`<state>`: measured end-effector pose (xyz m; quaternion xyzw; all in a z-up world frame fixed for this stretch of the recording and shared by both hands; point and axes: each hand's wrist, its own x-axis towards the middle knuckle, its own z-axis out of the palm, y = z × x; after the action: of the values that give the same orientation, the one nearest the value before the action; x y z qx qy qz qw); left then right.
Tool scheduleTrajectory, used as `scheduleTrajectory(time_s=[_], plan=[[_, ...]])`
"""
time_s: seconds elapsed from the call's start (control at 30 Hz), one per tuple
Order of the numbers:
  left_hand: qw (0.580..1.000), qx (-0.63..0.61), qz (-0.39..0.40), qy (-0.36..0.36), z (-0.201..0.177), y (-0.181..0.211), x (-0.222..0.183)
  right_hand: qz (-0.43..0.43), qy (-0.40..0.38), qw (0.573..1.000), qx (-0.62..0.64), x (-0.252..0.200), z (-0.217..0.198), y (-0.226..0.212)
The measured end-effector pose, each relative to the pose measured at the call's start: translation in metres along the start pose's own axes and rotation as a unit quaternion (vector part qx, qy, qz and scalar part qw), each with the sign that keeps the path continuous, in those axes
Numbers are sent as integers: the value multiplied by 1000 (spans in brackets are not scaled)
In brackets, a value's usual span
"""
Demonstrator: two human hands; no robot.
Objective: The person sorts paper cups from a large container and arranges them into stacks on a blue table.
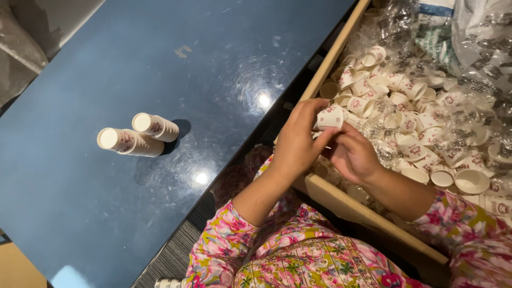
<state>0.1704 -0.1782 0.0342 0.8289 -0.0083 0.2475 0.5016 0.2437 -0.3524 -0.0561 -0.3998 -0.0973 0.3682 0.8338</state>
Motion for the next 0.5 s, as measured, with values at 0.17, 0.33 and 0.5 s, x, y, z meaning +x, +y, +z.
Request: scheduleTrajectory(time_s=[0.17, 0.33, 0.5], plan=[[982, 22, 46, 182, -61, 20, -13, -28, -143, 976, -163, -33, 55, -25], [928, 213, -8, 306, -173, 15, -34, -154, -252, 745, -597, -43, 91, -45], [827, 507, -71, 232, -241, -20, -43, -60, -203, 809, -548, -46, 87, -43]])
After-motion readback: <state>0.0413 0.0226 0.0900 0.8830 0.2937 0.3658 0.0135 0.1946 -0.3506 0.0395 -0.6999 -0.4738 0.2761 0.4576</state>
